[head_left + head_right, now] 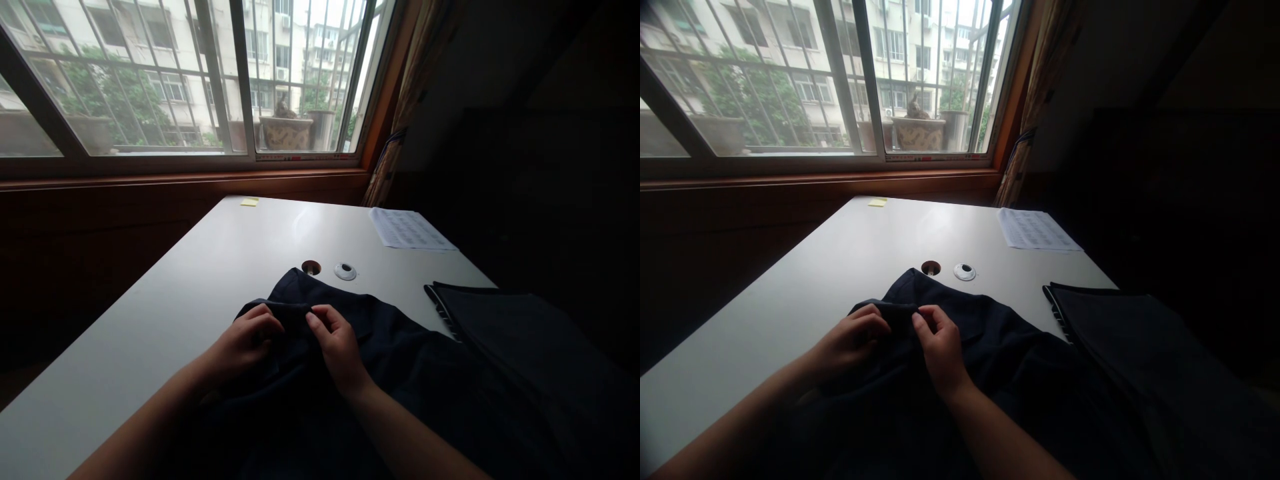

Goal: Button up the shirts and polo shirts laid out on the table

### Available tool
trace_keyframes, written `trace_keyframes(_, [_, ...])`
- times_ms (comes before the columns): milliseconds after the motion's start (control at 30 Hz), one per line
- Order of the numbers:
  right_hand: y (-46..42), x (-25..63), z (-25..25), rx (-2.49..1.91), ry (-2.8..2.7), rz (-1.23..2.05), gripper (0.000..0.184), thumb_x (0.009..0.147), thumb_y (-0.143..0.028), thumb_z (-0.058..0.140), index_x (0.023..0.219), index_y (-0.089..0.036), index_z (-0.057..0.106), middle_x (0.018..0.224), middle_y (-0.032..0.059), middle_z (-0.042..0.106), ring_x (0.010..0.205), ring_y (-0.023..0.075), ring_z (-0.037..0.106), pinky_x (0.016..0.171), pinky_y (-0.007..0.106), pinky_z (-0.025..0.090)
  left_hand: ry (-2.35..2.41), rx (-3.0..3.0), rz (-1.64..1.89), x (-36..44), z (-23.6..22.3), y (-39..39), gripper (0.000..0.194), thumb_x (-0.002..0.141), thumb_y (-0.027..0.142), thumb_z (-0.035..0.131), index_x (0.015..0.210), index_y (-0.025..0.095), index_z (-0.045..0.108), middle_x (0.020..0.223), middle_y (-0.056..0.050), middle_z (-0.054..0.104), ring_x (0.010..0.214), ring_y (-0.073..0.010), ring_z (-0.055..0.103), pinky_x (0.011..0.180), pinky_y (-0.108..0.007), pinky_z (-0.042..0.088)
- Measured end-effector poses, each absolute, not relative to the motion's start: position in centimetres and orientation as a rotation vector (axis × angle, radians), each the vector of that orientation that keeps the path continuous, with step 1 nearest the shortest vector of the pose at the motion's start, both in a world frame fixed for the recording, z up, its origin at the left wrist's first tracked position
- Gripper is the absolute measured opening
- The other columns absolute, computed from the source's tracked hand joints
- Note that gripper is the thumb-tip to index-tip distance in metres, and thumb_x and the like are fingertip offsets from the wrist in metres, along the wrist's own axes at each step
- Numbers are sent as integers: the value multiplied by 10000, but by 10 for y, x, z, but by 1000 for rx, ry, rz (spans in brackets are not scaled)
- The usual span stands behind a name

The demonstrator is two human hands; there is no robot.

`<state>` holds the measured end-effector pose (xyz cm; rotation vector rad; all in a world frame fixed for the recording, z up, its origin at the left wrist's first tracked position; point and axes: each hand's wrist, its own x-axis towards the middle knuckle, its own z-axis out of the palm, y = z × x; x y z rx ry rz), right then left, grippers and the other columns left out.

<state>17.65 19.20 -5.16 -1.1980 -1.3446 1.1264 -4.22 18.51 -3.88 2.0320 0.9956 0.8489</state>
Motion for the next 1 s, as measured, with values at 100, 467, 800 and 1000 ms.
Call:
trace_keyframes(100, [191,177,-51,-1204,-1373,1115,281,875,-451,624,951,-184,668,832,32,678,774,201,603,698,297,472,925,2110,787,-42,-41,183,279,818,37,532,1030,189,629,966,-44,554,800,-141,554,676,-252,472])
trace_keyframes(467, [192,176,-50,-1217,-1426,1084,270,884,-436,613,954,-181,671,852,40,693,794,209,617,717,303,479,936,2303,720,-40,-50,177,398,815,31,530,1168,213,557,997,-54,585,866,-165,563,737,-271,496])
trace_keyframes(800, [191,176,-49,-1222,-1477,1054,235,889,-410,606,951,-195,679,853,38,708,815,223,650,747,316,499,942,2445,537,-39,-47,176,491,855,32,516,1289,260,540,1118,-62,581,943,-177,591,821,-288,520])
trace_keyframes(1000, [192,176,-50,-1215,-1491,1049,227,891,-401,605,953,-196,681,850,35,710,805,218,648,733,311,494,870,2639,514,-37,-44,175,403,942,87,473,1308,237,547,1032,-69,616,878,-187,600,778,-291,521])
